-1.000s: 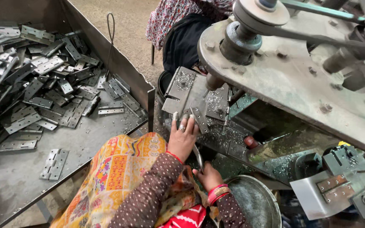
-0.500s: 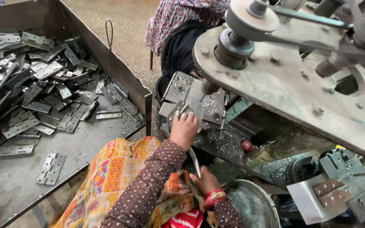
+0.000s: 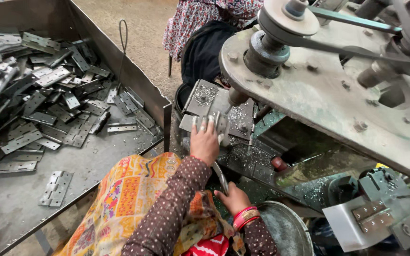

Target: The person places metal hinge pieces one by one into a drilling machine to create holes, then moves the finished pieces from the machine to a large metal bin.

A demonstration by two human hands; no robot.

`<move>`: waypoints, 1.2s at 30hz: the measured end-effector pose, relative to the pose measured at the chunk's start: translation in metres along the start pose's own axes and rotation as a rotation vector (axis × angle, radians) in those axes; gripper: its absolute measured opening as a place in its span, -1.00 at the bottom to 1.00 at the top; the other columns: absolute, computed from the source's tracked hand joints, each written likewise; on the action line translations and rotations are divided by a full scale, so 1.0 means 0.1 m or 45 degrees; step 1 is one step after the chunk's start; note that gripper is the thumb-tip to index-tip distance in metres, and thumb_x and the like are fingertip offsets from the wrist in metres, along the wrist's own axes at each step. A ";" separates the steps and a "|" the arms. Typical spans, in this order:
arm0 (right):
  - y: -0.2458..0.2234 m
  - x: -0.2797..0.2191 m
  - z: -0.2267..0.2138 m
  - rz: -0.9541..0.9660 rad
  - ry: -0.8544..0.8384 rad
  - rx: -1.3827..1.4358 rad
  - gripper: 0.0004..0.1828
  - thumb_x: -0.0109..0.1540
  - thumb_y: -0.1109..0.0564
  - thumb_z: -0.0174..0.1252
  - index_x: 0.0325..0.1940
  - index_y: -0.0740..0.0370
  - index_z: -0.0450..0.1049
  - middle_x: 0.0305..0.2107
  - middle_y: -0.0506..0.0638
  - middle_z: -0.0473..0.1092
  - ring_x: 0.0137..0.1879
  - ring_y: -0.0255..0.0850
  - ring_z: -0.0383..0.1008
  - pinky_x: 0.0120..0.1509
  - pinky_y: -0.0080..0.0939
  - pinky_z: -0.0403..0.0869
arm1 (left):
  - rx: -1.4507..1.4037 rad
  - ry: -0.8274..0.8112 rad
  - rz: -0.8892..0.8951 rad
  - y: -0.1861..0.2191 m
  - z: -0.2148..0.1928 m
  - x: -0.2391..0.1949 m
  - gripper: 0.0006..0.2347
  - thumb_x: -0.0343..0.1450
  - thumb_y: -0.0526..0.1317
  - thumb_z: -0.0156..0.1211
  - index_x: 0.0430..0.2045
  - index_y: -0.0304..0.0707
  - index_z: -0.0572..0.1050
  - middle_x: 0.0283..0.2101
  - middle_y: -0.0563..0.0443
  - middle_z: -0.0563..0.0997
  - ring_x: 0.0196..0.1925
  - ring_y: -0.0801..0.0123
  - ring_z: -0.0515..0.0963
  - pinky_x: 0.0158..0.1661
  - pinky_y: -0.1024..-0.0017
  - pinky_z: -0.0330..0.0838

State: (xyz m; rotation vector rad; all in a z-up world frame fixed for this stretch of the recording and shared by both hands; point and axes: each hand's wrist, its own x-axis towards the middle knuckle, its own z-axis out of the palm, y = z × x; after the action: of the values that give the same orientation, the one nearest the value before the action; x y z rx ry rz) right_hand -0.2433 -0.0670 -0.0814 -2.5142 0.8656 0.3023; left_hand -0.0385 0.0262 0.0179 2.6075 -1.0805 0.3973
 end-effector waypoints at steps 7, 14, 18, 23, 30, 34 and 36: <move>0.37 0.05 1.10 -0.050 0.197 0.137 -0.36 0.21 -0.22 0.17 0.12 0.31 0.26 -0.41 0.37 0.51 -0.28 0.35 0.54 -0.23 0.28 0.50 | -0.106 -0.049 0.009 -0.10 0.04 0.13 -0.71 0.43 -0.22 -0.03 -0.05 -0.31 0.57 0.26 -0.12 0.43 0.38 0.11 0.33 0.34 -0.10 0.05; 0.51 0.21 1.31 -0.135 0.223 0.087 -0.20 0.20 -0.19 0.16 0.36 0.32 0.13 -0.39 0.37 0.52 -0.28 0.36 0.54 -0.23 0.28 0.50 | -0.108 -0.102 0.025 -0.15 0.01 0.11 -0.73 0.43 -0.24 0.00 -0.06 -0.31 0.57 0.24 -0.13 0.45 0.37 0.10 0.35 0.34 -0.07 0.07; 0.51 0.18 0.87 0.006 -0.001 -0.005 -0.23 0.26 -0.28 0.18 0.23 0.36 0.14 -0.36 0.34 0.52 -0.24 0.28 0.59 -0.17 0.19 0.55 | -0.023 -0.054 0.054 -0.11 0.09 0.17 -0.72 0.42 -0.24 -0.01 -0.07 -0.29 0.57 0.20 -0.12 0.46 0.36 0.15 0.34 0.39 -0.10 0.00; 0.60 0.16 0.93 -0.028 0.109 0.018 -0.44 0.26 -0.31 0.18 0.01 0.22 0.41 -0.35 0.27 0.54 -0.23 0.28 0.57 -0.21 0.23 0.51 | -0.093 -0.122 0.039 -0.07 0.19 0.37 -0.74 0.42 -0.24 0.02 -0.11 -0.29 0.59 0.20 -0.12 0.47 0.34 0.12 0.36 0.35 -0.05 0.03; 0.53 0.17 1.31 0.064 0.065 0.113 -0.25 0.24 -0.21 0.12 0.37 0.24 0.14 -0.35 0.37 0.53 -0.21 0.34 0.56 -0.14 0.26 0.51 | -0.141 0.103 0.068 -0.15 0.12 0.27 -0.78 0.41 -0.27 0.05 -0.16 -0.27 0.61 0.13 -0.08 0.53 0.28 0.12 0.44 0.39 -0.06 0.05; 0.47 0.10 1.00 0.073 0.035 0.050 -0.18 0.22 -0.22 0.18 0.36 0.33 0.11 -0.33 0.38 0.51 -0.20 0.29 0.60 -0.12 0.19 0.56 | -0.142 0.044 0.056 -0.19 0.16 0.26 -0.76 0.38 -0.26 0.07 -0.15 -0.29 0.60 0.16 -0.09 0.51 0.30 0.14 0.42 0.36 -0.09 0.05; 0.44 0.11 0.75 0.035 0.009 -0.011 -0.24 0.23 -0.26 0.20 0.24 0.35 0.19 -0.34 0.35 0.52 -0.20 0.28 0.60 -0.11 0.18 0.55 | -0.058 -0.011 0.064 -0.15 0.21 0.33 -0.74 0.35 -0.27 0.07 -0.13 -0.26 0.60 0.18 -0.08 0.50 0.32 0.20 0.40 0.39 -0.10 0.02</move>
State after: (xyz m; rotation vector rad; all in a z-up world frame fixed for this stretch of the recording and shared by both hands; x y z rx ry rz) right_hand -0.2666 -0.0667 -0.1661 -2.5146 0.9041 0.3070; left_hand -0.0024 0.0077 0.0078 2.5493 -1.1462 0.3682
